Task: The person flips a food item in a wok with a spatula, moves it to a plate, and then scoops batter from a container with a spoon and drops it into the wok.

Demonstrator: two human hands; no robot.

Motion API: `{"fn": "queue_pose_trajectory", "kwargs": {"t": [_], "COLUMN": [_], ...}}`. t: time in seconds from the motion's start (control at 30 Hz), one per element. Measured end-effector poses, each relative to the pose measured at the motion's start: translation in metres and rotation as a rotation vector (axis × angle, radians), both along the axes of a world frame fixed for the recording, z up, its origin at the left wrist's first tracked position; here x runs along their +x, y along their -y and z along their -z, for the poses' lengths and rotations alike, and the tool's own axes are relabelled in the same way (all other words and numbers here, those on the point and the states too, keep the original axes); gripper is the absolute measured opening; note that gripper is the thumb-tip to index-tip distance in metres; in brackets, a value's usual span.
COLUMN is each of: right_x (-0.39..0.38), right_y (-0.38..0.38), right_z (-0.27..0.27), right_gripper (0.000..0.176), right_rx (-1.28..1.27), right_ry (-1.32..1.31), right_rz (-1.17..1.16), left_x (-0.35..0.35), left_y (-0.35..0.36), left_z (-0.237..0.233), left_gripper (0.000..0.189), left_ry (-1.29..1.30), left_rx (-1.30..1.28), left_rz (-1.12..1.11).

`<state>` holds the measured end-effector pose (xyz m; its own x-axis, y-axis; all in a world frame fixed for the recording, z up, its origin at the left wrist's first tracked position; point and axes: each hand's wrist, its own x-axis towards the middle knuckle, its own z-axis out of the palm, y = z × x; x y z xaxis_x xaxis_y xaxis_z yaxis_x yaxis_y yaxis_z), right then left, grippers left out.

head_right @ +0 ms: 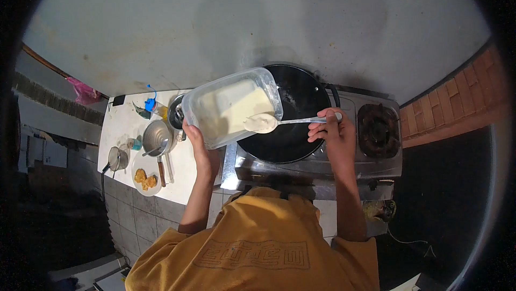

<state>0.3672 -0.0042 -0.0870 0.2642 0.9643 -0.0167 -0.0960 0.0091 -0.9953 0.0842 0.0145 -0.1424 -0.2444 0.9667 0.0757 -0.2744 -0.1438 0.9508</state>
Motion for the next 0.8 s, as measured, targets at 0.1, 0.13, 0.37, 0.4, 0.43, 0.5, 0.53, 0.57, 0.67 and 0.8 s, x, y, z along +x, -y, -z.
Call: {"fn": "queue_pose_trajectory", "kwargs": {"t": [0.1,0.13,0.37,0.4,0.43,0.5,0.53,0.57,0.67,0.8], "right_x": [0.000,0.000,-0.001,-0.002,-0.002,-0.003,-0.003,-0.003,-0.004,-0.004], "right_y": [-0.002,-0.003,-0.017,-0.019,-0.021,-0.024,-0.025,-0.026,-0.029,-0.033], "right_z": [-0.001,-0.001,-0.004,-0.004,-0.005,-0.006,-0.006,-0.007,-0.010,-0.014], "right_gripper": [0.033,0.033,0.030,0.030,0.030,0.030,0.030,0.030,0.030,0.032], "right_rx": [0.000,0.000,0.022,0.028,0.033,0.046,0.058,0.058,0.061,0.075], "right_ry": [-0.002,-0.002,-0.022,-0.016,-0.010,-0.006,-0.002,-0.002,-0.004,-0.004], "right_rz": [0.001,0.008,0.000,0.002,0.005,0.000,-0.004,-0.004,-0.002,-0.003], "left_x": [0.001,0.002,0.001,0.001,0.001,0.001,0.001,0.001,0.000,-0.003], "left_y": [0.000,0.000,-0.001,0.000,0.000,0.001,0.001,0.002,0.004,0.007], "left_z": [-0.002,-0.003,0.004,0.004,0.004,0.002,0.001,-0.001,-0.006,-0.012], "left_gripper": [0.069,0.069,0.068,0.067,0.067,0.067,0.066,0.066,0.067,0.070], "left_ry": [0.000,0.008,0.012,0.021,0.030,0.034,0.039,0.039,0.020,0.077], "left_rx": [0.005,0.000,-0.007,-0.018,-0.029,-0.040,-0.053,-0.054,-0.046,-0.073], "left_rz": [0.001,0.003,0.005,0.009,0.012,0.007,0.001,0.001,0.007,0.038]}}
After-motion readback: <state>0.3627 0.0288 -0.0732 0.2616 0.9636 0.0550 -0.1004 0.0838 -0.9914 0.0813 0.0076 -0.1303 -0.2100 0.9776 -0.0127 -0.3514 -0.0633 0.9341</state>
